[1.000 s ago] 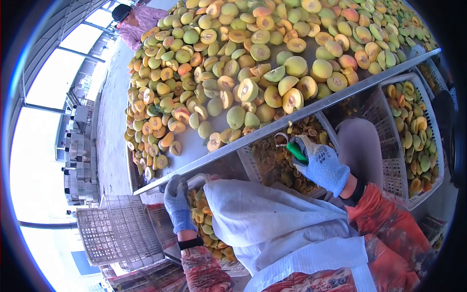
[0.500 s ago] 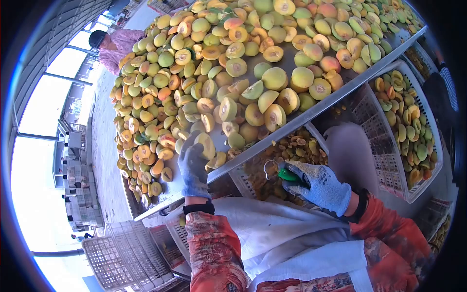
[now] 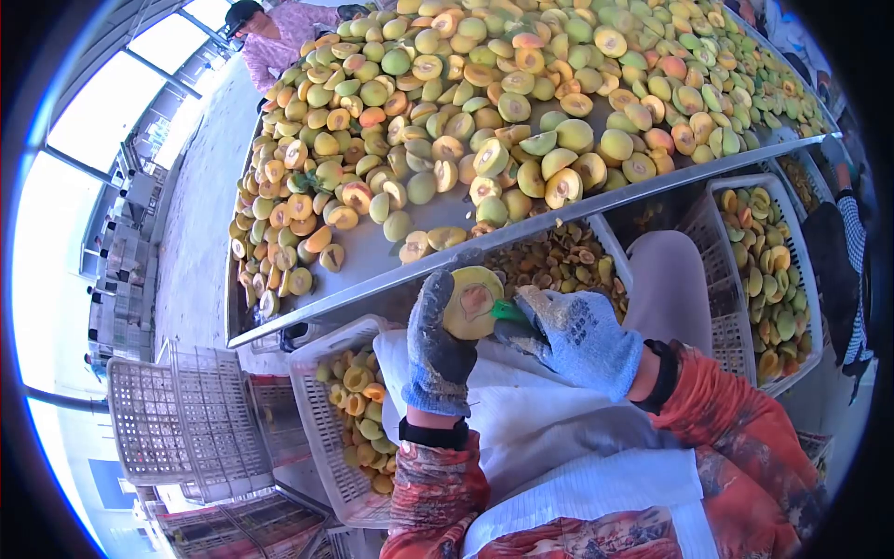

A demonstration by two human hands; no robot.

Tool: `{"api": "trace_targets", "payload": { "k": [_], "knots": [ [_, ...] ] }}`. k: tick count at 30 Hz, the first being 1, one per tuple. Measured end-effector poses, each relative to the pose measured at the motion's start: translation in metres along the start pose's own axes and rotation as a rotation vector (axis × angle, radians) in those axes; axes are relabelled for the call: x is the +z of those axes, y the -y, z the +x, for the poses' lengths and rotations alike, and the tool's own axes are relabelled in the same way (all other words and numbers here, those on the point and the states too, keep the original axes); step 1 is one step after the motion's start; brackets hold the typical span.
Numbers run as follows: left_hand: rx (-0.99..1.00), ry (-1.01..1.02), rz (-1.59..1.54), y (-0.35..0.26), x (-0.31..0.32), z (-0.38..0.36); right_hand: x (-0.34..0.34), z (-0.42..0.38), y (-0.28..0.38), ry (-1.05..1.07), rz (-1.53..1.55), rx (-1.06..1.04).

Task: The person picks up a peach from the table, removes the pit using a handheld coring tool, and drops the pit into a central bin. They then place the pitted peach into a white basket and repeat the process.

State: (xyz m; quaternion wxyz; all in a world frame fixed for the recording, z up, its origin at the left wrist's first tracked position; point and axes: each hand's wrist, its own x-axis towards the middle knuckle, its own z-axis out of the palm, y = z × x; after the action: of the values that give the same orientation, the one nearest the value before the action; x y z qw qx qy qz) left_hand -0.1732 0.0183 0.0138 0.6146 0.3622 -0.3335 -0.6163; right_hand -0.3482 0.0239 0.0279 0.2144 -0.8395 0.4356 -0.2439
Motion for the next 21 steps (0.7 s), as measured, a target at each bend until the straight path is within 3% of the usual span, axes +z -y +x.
{"api": "trace_targets", "payload": {
  "k": [2, 6, 8, 11, 15, 17, 21],
  "knots": [
    [-0.109, -0.05, -0.148, -0.005, 0.0, -0.005, -0.002, -0.004, 0.005, -0.018, -0.067, -0.014],
    [-0.136, -0.016, -0.186, -0.004, -0.013, -0.013, -0.013, -0.01, 0.018, 0.01, -0.181, -0.031],
    [0.546, 0.077, 0.857, 0.003, -0.018, -0.023, -0.016, -0.013, 0.022, 0.01, -0.117, -0.046],
    [0.399, 0.056, 0.629, 0.0, -0.012, -0.026, -0.013, -0.014, 0.023, 0.003, -0.11, -0.049],
    [0.344, 0.062, 0.417, -0.019, 0.015, -0.036, -0.01, -0.017, 0.025, -0.014, -0.072, -0.038],
    [0.01, -0.083, 0.166, -0.031, 0.026, -0.039, -0.011, -0.018, 0.026, 0.018, 0.008, -0.019],
    [0.04, -0.151, 0.063, -0.019, 0.026, -0.054, -0.007, -0.026, 0.032, 0.203, 0.126, 0.08]
  ]
}}
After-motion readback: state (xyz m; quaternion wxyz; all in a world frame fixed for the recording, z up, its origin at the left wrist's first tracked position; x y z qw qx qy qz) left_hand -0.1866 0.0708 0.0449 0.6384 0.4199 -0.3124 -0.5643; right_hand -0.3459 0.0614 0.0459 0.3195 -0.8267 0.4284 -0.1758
